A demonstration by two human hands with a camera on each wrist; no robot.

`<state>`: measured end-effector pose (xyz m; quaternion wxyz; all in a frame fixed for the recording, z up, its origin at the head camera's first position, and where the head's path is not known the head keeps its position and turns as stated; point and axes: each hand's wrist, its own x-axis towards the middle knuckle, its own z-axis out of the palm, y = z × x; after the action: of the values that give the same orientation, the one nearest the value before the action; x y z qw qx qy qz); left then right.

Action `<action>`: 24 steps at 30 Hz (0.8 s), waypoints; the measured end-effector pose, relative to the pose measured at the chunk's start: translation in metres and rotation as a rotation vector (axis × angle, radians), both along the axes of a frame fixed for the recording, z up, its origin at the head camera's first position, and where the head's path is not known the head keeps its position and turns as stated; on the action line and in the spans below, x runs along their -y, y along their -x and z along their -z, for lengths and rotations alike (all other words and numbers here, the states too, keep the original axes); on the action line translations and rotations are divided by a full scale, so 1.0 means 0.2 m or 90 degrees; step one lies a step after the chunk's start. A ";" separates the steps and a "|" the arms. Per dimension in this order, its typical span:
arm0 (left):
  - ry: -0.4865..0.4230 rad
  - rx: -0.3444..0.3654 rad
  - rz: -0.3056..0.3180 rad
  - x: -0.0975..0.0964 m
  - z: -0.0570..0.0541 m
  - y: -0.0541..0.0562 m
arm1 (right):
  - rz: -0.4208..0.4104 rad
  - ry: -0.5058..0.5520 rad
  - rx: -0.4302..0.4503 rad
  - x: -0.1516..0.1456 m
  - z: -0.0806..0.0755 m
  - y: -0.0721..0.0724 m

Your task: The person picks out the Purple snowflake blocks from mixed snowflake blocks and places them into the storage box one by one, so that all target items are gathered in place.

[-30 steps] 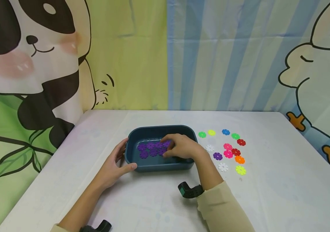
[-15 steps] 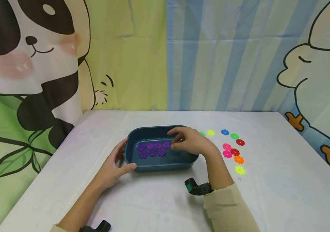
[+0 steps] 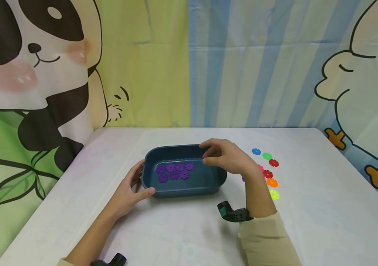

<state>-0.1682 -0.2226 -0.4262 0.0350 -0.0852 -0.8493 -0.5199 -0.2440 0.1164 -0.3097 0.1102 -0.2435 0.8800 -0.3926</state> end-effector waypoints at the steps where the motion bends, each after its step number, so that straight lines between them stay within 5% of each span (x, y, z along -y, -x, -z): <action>1: 0.000 0.000 0.000 0.00 0.00 0.00 | 0.004 0.001 -0.001 -0.01 0.00 0.00; 24: 0.002 0.003 -0.004 -0.01 0.01 0.00 | 0.074 0.052 -0.003 -0.18 -0.02 -0.01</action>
<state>-0.1678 -0.2215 -0.4276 0.0347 -0.0813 -0.8505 -0.5185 -0.2418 0.1528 -0.3048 0.0755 -0.1973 0.8763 -0.4330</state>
